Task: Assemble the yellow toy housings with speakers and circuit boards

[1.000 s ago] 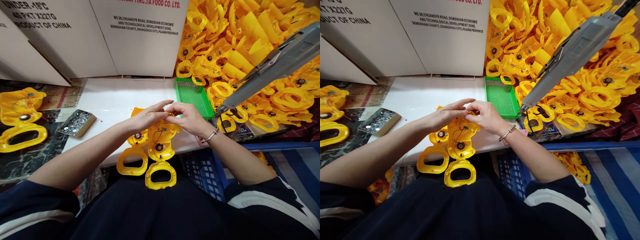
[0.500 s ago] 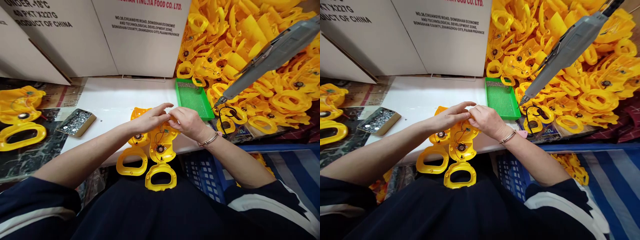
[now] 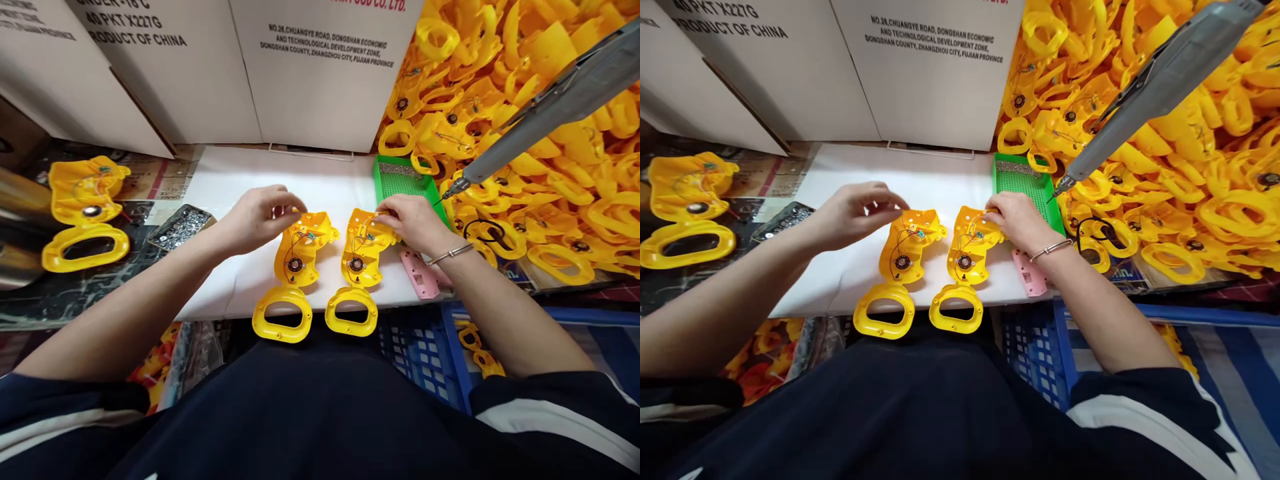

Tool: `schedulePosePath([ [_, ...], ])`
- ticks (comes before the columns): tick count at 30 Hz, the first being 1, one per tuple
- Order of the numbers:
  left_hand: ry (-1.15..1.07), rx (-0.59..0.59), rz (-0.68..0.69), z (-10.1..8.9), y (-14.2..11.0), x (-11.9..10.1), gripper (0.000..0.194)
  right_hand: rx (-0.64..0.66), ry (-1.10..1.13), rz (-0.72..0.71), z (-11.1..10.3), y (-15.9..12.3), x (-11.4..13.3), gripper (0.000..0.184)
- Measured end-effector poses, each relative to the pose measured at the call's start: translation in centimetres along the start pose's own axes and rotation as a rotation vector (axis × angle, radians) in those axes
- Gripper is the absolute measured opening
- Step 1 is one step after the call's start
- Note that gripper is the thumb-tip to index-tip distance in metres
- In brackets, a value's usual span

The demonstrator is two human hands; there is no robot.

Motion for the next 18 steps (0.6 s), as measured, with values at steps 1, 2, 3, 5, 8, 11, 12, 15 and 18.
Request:
schedulePosePath([
  [1, 0.040, 0.030, -0.006, -0.2, -0.8, 0.5, 0.021, 0.009, -0.017, -0.004, 0.3, 0.2, 0.1, 0.019],
  [2, 0.078, 0.052, -0.017, -0.4, -1.6, 0.9, 0.021, 0.023, -0.034, -0.013, 0.6, 0.3, 0.2, 0.021],
  [3, 0.116, 0.067, -0.033, -0.4, -2.3, 1.2, 0.022, 0.039, -0.048, -0.025, 0.8, 0.4, 0.4, 0.024],
  [5, 0.174, 0.091, -0.072, -0.1, -3.5, 1.4, 0.024, 0.049, -0.049, -0.053, 1.0, 0.4, 0.8, 0.034],
  [8, 0.205, 0.113, -0.125, 0.6, -4.2, 1.3, 0.027, -0.071, 0.024, -0.105, 0.4, 0.6, 2.3, 0.044],
  [11, 0.225, 0.121, -0.180, 1.6, -4.2, 1.0, 0.025, -0.191, 0.139, -0.190, 0.0, 0.9, 5.2, 0.031],
  [12, 0.223, 0.121, -0.196, 1.9, -4.1, 0.9, 0.025, -0.193, 0.174, -0.228, 0.1, 0.9, 6.4, 0.026],
  [15, 0.131, 0.123, -0.271, 2.6, -4.0, 1.2, 0.023, -0.147, 0.239, -0.390, 1.3, 0.8, 9.8, 0.021],
  [18, 0.001, 0.117, -0.360, 2.8, -4.0, 1.8, 0.023, -0.083, 0.196, -0.586, 3.2, 0.1, 12.5, 0.023],
])
Point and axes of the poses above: each hand's wrist, its own y-axis towards the middle knuckle, its own z-axis out of the palm, x = y × z, the point moved 2 cm from there along y, towards the middle knuckle, and after that the axes turned 1 degree about -z, right-handed, at the moved point
